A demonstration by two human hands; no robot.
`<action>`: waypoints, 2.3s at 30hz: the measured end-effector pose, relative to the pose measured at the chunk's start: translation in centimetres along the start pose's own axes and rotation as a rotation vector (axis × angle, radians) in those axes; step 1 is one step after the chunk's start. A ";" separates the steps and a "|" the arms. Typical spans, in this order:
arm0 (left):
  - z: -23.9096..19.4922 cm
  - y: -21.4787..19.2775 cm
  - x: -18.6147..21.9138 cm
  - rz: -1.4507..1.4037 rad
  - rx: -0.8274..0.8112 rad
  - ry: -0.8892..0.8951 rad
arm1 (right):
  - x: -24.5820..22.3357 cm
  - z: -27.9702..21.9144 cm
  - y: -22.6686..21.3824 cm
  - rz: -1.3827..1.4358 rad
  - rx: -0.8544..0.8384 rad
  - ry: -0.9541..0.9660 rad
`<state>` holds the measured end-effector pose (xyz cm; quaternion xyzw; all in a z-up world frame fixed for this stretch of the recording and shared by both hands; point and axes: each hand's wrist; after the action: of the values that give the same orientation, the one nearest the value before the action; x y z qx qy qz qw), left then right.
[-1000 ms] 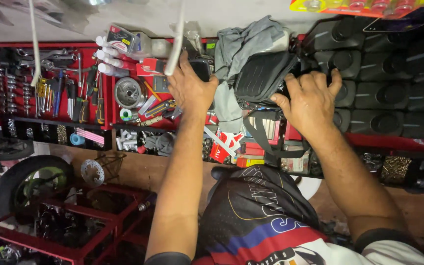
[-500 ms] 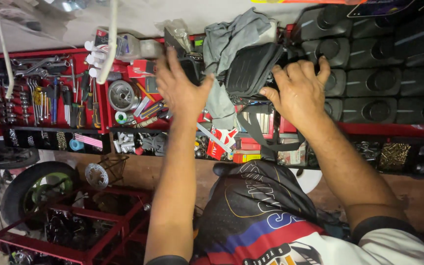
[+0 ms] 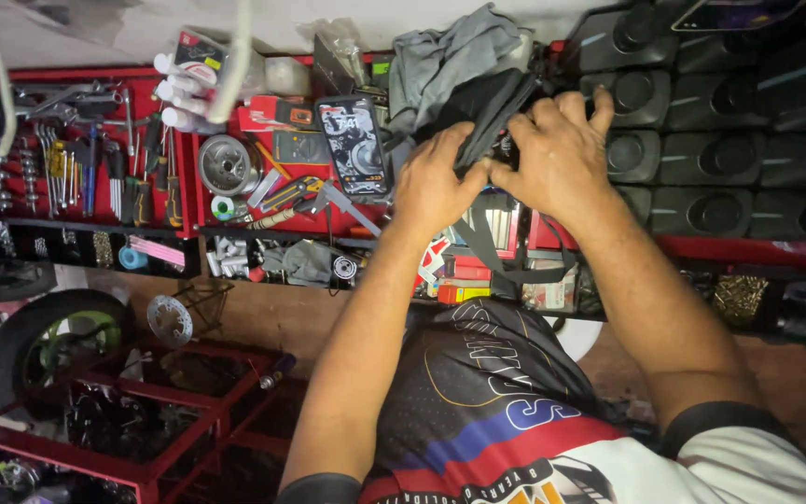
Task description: Scraping gasket residue from an engine block and cleaning the surface
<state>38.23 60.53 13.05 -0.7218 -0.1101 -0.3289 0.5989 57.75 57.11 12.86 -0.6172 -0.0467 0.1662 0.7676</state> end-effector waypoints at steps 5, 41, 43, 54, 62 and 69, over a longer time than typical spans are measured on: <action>-0.1 0.1 0.6 -0.003 0.025 -0.034 | -0.1 0.1 1.4 -0.086 0.003 0.014; -10.9 -0.7 -12.6 0.294 0.097 -0.318 | 1.0 -1.0 2.2 -0.030 0.117 -0.169; -10.6 -0.8 -12.9 0.286 0.080 -0.324 | 1.2 -1.2 2.6 -0.051 0.115 -0.182; -9.8 -3.5 -13.8 0.234 0.062 -0.273 | 1.1 -1.9 3.1 -0.096 0.145 -0.164; -9.3 -6.9 -16.5 0.220 0.160 -0.010 | -0.2 -3.8 3.0 -0.130 0.001 -0.006; -6.9 -7.8 -16.5 0.352 0.092 0.259 | -1.1 -4.1 2.8 -0.125 -0.069 0.086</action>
<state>19.05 59.98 9.67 -0.6535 0.0805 -0.3038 0.6886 57.28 53.40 9.37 -0.6459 -0.0579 0.0893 0.7560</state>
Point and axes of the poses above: each hand's wrist, its own z-axis towards the middle knuckle, its own y-axis out of the palm, x = y × z, and after that the axes turned 7 degrees about -y, right-handed
